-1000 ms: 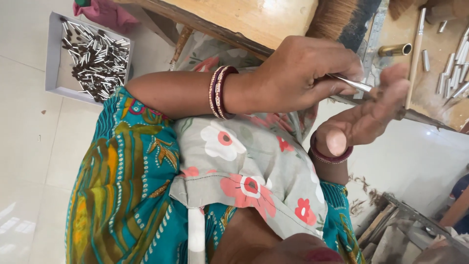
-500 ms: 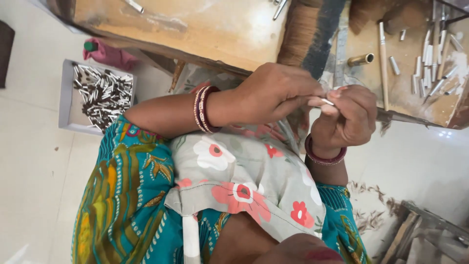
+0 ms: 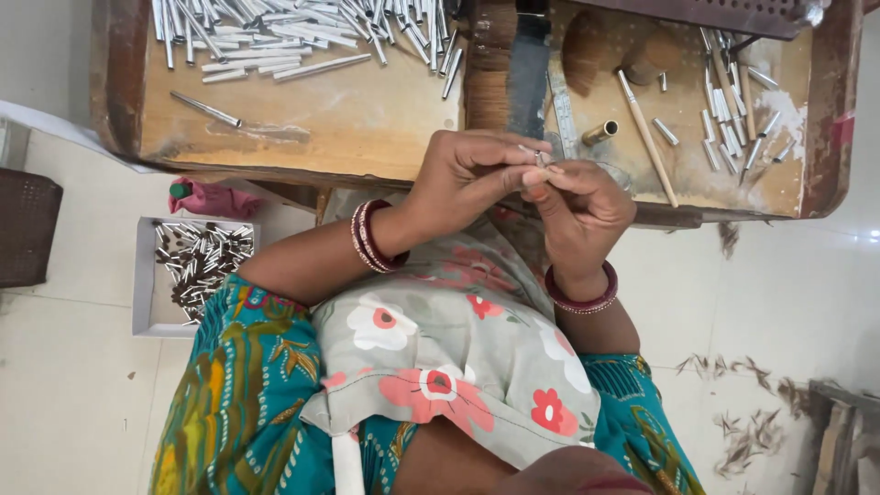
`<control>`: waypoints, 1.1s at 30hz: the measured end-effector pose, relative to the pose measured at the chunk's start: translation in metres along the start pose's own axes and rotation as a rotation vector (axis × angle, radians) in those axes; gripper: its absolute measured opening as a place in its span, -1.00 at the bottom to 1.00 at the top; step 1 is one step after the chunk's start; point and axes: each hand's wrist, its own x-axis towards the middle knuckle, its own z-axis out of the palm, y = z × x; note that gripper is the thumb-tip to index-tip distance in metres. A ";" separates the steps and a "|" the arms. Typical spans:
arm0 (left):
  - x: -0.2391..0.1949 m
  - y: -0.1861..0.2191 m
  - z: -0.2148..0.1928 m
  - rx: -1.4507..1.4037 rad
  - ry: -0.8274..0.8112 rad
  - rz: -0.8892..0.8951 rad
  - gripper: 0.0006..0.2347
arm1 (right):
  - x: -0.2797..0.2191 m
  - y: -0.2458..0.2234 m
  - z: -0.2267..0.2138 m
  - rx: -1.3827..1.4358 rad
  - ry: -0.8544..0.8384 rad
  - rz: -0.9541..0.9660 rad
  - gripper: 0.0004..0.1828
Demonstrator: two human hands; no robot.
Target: Assembling small metal tubes onto brush heads at a workbench.
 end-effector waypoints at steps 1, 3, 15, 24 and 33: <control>-0.001 -0.003 0.004 -0.213 0.004 -0.105 -0.88 | -0.001 0.004 -0.005 -0.080 -0.037 -0.025 -0.77; -0.001 -0.002 0.002 -0.231 0.052 -0.125 -0.89 | 0.024 -0.007 -0.021 -0.292 0.010 -0.081 -0.71; -0.009 0.008 -0.018 -0.485 0.294 -0.185 -0.89 | 0.024 -0.022 -0.077 -1.297 0.126 -0.121 -0.68; -0.008 -0.001 -0.018 -0.556 0.263 -0.127 -0.87 | -0.011 -0.045 -0.009 -0.921 -0.070 -0.385 -0.81; -0.009 -0.004 -0.015 -0.500 0.233 -0.118 -0.89 | -0.006 -0.041 0.006 -0.934 -0.068 -0.362 -0.83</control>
